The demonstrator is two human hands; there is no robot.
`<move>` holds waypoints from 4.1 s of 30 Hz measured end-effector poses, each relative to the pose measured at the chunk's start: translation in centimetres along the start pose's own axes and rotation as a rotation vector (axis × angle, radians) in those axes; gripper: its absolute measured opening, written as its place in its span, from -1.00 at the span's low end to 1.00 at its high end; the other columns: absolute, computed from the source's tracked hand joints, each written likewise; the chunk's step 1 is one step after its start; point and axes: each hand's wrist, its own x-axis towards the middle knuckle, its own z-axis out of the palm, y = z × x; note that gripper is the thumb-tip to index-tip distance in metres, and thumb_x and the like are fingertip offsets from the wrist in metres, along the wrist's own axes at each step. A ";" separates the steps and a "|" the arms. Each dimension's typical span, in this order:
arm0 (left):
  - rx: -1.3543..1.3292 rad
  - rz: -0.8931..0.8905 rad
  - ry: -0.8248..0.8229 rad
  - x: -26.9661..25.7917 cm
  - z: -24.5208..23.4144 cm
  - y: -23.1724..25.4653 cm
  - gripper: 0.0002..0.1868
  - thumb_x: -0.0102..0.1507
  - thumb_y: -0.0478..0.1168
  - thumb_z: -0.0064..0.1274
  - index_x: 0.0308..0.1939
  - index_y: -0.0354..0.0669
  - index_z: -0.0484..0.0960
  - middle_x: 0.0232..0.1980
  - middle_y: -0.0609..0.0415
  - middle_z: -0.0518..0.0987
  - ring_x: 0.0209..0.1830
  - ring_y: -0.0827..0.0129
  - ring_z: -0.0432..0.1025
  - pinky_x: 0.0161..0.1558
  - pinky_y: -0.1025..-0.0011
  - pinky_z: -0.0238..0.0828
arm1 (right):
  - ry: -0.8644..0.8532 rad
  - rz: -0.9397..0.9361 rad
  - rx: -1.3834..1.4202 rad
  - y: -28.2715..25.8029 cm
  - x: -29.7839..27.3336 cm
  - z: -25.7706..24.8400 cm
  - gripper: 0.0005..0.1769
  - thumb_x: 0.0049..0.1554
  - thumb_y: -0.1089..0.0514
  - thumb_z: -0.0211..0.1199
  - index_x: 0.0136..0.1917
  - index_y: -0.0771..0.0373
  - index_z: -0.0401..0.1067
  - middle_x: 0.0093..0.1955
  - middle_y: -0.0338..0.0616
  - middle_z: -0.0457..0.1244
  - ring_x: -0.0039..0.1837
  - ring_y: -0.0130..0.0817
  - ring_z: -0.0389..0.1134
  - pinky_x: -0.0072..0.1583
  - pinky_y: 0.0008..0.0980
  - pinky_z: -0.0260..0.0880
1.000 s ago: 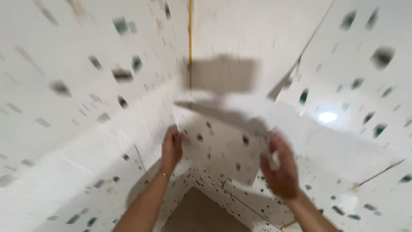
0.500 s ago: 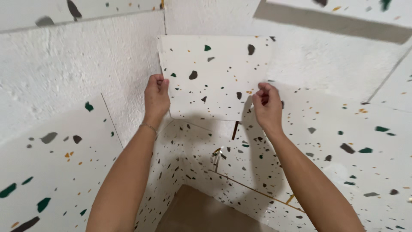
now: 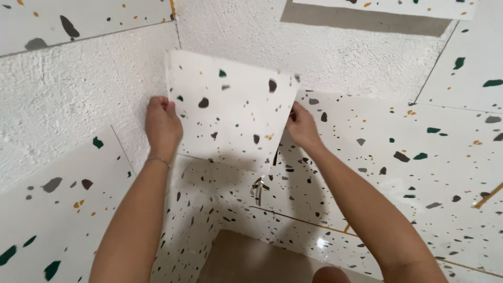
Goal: The person installs white terrazzo-patterned tiles on a wall corner. They lift and position each tile, align edges, and press them into place. The person also inserts and adjusts thin gold spacers between tiles to maintain consistent gaps.
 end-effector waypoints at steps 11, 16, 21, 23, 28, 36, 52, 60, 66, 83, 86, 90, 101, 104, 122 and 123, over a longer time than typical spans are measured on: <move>-0.023 0.101 0.128 -1.3 5.6 -4.8 -0.84 0.42 -0.29 -0.02 -0.03 -0.36 0.52 -0.07 -0.16 0.60 -0.13 0.04 0.52 -0.05 0.20 0.49 | 0.131 0.048 0.372 2.7 -2.8 1.9 -0.56 0.43 0.04 -0.15 0.29 0.38 0.39 0.00 -0.11 0.34 -0.02 -0.46 0.35 0.10 -0.44 0.43; -0.054 0.047 0.136 -1.4 7.6 -5.5 -0.85 0.41 -0.30 -0.01 -0.02 -0.34 0.54 -0.08 -0.12 0.61 -0.14 0.08 0.53 -0.06 0.23 0.49 | 0.158 -0.140 0.138 2.9 -3.7 1.5 -0.66 0.36 0.14 0.03 0.29 0.37 0.41 0.03 -0.15 0.35 0.03 -0.44 0.36 0.12 -0.43 0.40; 0.004 0.090 0.172 -2.0 8.4 -4.8 -0.84 0.40 -0.29 -0.01 0.00 -0.33 0.53 -0.02 -0.10 0.58 -0.15 0.09 0.52 -0.11 0.23 0.49 | 0.130 -0.042 -0.072 3.6 -3.6 1.4 -0.65 0.24 0.22 0.18 0.29 0.29 0.42 -0.06 -0.19 0.38 -0.08 -0.43 0.36 0.01 -0.42 0.41; 0.054 0.082 0.153 -2.3 7.9 -4.6 -0.82 0.39 -0.29 -0.04 0.02 -0.33 0.51 -0.01 -0.11 0.56 -0.20 0.11 0.52 -0.15 0.23 0.48 | 0.122 -0.008 -0.222 3.9 -3.8 1.4 -0.63 0.22 0.21 0.20 0.30 0.28 0.44 -0.11 -0.15 0.39 -0.12 -0.39 0.37 -0.01 -0.39 0.42; 0.000 0.352 0.312 -2.8 5.7 -4.0 -0.81 0.37 -0.36 -0.06 0.01 -0.41 0.36 -0.08 -0.13 0.41 -0.19 0.14 0.38 -0.09 0.21 0.34 | 0.097 -0.128 -0.575 3.2 -3.2 0.4 -0.58 0.18 0.23 0.21 0.32 0.25 0.45 0.00 -0.04 0.36 -0.08 -0.21 0.38 0.01 -0.21 0.42; -0.049 0.337 0.356 -4.8 5.2 -5.6 -0.79 0.45 -0.38 -0.13 0.08 -0.42 0.22 0.04 -0.16 0.28 0.03 0.15 0.24 0.10 0.12 0.17 | 0.298 -0.694 -1.135 -0.6 -0.2 -3.7 -0.33 0.03 0.26 0.23 0.41 0.48 0.33 0.38 0.20 0.14 0.40 0.11 0.08 0.39 0.13 0.02; -0.412 0.213 0.255 -5.8 5.7 -6.7 -0.84 0.47 -0.39 -0.25 0.08 -0.33 0.13 0.05 -0.08 0.16 0.04 0.26 0.12 0.18 0.20 0.17 | 0.080 -0.673 -0.899 -1.2 0.4 -6.7 -0.86 0.00 0.24 0.24 -0.13 0.20 0.34 -0.06 -0.09 0.20 0.16 -0.04 0.17 0.37 0.06 -0.01; -0.485 0.100 0.361 -6.3 5.0 -6.3 -0.83 0.39 -0.39 -0.29 0.02 -0.29 0.11 0.05 -0.02 0.13 -0.05 0.35 0.10 0.04 0.32 0.19 | 0.112 -0.759 -0.856 -0.8 -0.3 -6.8 -0.83 -0.05 0.32 0.21 -0.15 0.20 0.31 -0.04 -0.09 0.18 0.18 -0.05 0.16 0.42 0.00 0.05; -0.513 0.089 0.344 -6.6 5.4 -6.7 -0.82 0.45 -0.36 -0.27 0.09 -0.30 0.13 0.07 -0.03 0.15 -0.01 0.34 0.10 0.07 0.32 0.22 | 0.243 -0.813 -0.818 -2.0 -0.9 -5.6 -0.50 0.02 0.34 0.16 0.26 0.30 0.34 0.26 0.04 0.18 0.35 0.01 0.16 0.47 0.10 0.02; -0.031 0.037 0.148 -7.7 4.4 -6.1 -0.54 0.33 -0.20 0.11 0.11 -0.46 0.26 0.05 -0.27 0.36 -0.03 -0.05 0.47 -0.06 0.18 0.49 | 0.229 0.072 -0.216 4.6 -1.5 5.4 -0.74 0.07 0.13 0.36 -0.01 0.33 0.50 -0.27 -0.16 0.40 -0.28 -0.38 0.40 -0.14 -0.39 0.43; 0.139 0.128 0.123 -7.9 3.4 -6.4 -0.51 0.31 -0.18 0.23 0.13 -0.43 0.35 0.09 -0.23 0.42 -0.02 -0.06 0.53 -0.07 0.18 0.54 | 0.247 0.090 -0.298 4.4 -1.1 6.2 -0.76 0.08 0.12 0.37 -0.05 0.31 0.53 -0.25 -0.11 0.42 -0.26 -0.32 0.44 -0.12 -0.34 0.44; 0.169 0.176 0.068 -8.0 2.8 -7.4 -0.53 0.31 -0.23 0.23 0.15 -0.46 0.38 0.13 -0.23 0.45 -0.03 -0.06 0.54 -0.08 0.22 0.54 | 0.279 0.118 -0.334 4.2 -0.9 7.0 -0.78 0.07 0.11 0.39 -0.10 0.31 0.54 -0.26 -0.08 0.42 -0.25 -0.24 0.45 -0.11 -0.29 0.45; 0.215 0.308 0.116 -4.7 6.2 -9.8 -0.73 0.31 -0.36 0.09 0.05 -0.45 0.49 0.03 -0.28 0.60 -0.42 0.04 0.57 -0.39 0.30 0.56 | 0.303 0.046 -0.370 4.8 -1.7 6.1 -0.80 0.13 0.12 0.37 -0.12 0.32 0.51 -0.30 -0.04 0.40 -0.30 -0.21 0.43 -0.17 -0.28 0.41; 0.163 0.030 -0.042 -4.0 7.5 -9.7 -0.74 0.42 -0.31 -0.03 0.16 -0.39 0.47 -0.09 -0.18 0.64 -0.42 0.09 0.60 -0.44 0.29 0.56 | 0.320 0.013 -0.313 4.6 -2.5 6.1 -0.82 0.16 0.16 0.34 -0.12 0.34 0.47 -0.33 -0.05 0.39 -0.32 -0.26 0.41 -0.19 -0.31 0.40; 0.190 0.359 0.151 -3.2 11.1 -10.7 -0.50 0.23 -0.38 0.13 0.25 -0.43 0.41 0.13 -0.25 0.59 0.03 -0.10 0.52 0.02 0.20 0.53 | 0.257 0.032 -0.258 5.1 -2.6 6.1 -0.84 0.22 0.20 0.29 -0.05 0.36 0.44 -0.29 -0.10 0.41 -0.28 -0.43 0.43 -0.19 -0.43 0.41; 0.184 0.364 0.147 -3.0 11.2 -10.9 -0.49 0.24 -0.38 0.13 0.26 -0.43 0.40 0.14 -0.26 0.57 0.05 -0.11 0.51 0.04 0.19 0.52 | 0.263 0.011 -0.261 5.1 -2.6 6.1 -0.84 0.22 0.20 0.29 -0.05 0.36 0.43 -0.29 -0.11 0.41 -0.28 -0.44 0.43 -0.19 -0.44 0.41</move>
